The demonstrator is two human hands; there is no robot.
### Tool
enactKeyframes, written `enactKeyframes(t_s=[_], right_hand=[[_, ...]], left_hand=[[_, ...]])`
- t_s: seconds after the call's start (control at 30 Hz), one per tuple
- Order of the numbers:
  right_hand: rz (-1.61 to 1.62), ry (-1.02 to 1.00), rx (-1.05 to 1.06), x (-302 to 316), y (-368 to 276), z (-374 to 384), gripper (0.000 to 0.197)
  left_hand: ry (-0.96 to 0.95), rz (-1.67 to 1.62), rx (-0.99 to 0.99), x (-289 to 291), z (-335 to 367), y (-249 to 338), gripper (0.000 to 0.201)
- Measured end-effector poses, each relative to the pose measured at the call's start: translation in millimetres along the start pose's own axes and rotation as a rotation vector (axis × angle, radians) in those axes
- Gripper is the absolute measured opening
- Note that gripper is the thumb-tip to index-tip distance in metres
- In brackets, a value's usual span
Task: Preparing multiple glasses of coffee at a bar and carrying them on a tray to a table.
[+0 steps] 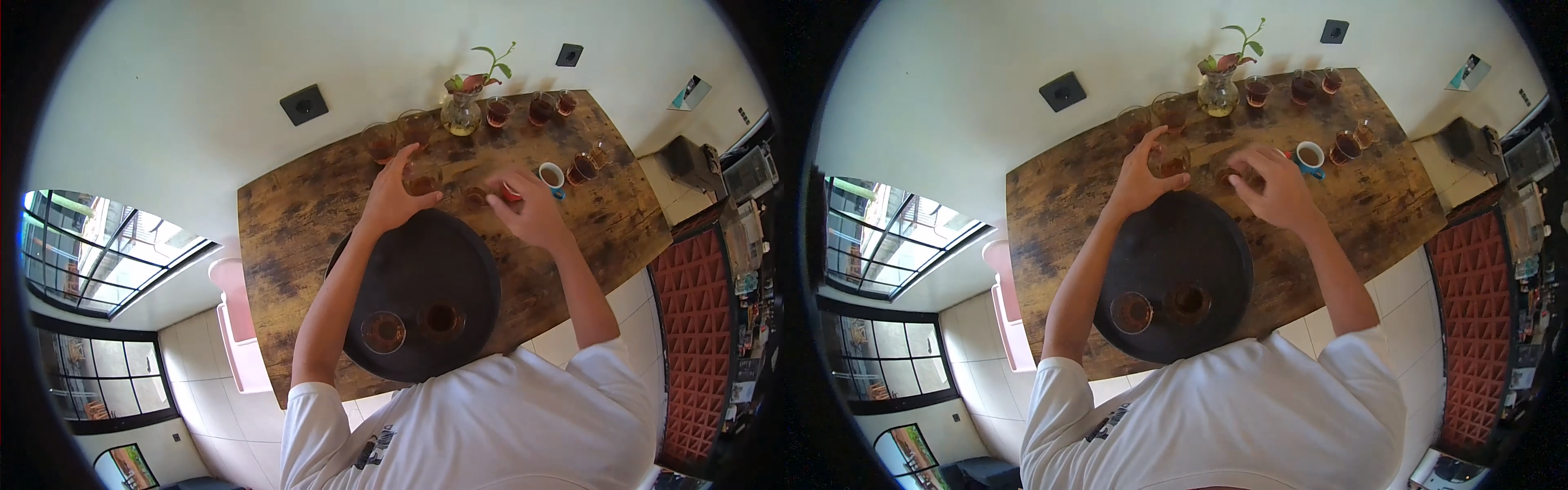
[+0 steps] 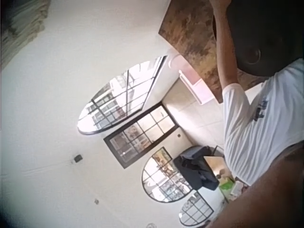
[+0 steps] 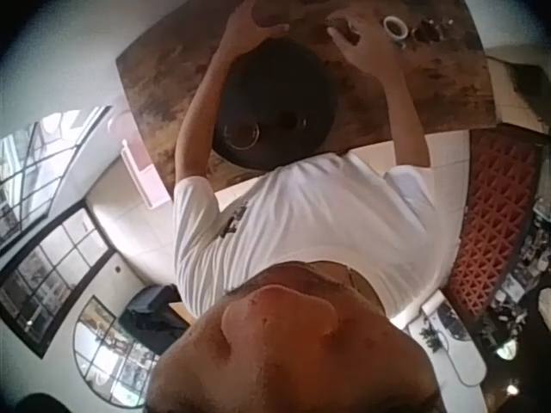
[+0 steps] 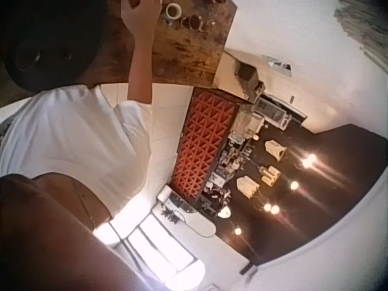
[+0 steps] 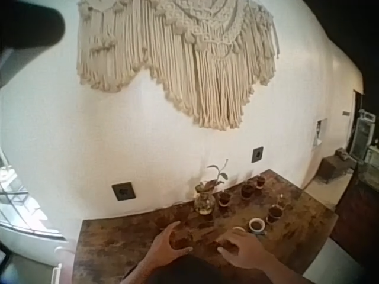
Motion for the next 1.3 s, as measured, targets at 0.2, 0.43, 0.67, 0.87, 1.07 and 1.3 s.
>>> enactKeyframes(t_s=[0.2,0.43,0.67,0.87,1.07,1.3], right_hand=[[-0.012,-0.101,-0.318,-22,13,-90,0.037],[-0.046,-0.040,-0.244,-55,26,-121,0.041],[0.011,-0.106,-0.257,-50,22,-122,0.042],[0.055,-0.063,-0.245,-54,21,-126,0.045],[-0.009,0.047,-0.174,-33,-16,-116,0.046],[0.234,-0.371,0.180,-23,-86,-129,0.089]], left_hand=[[0.009,-0.069,-0.048,-4,11,1,0.100],[-0.041,-0.032,0.013,-13,8,-9,0.100],[-0.011,0.026,-0.046,-15,-5,-9,0.101],[-0.048,0.085,-0.029,-11,-15,-8,0.107],[0.128,0.125,-0.085,29,-54,1,0.103],[-0.242,0.370,-0.014,125,-200,50,0.112]])
Point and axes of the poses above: each hand's wrist, its own z-axis towards the middle knuckle, its own x-axis out of the back of the hand, y = z × x, the point moved 2 cm from there along z, towards the middle knuckle, and after that the axes turned 15 degrees about y, right-handed, at the moved point
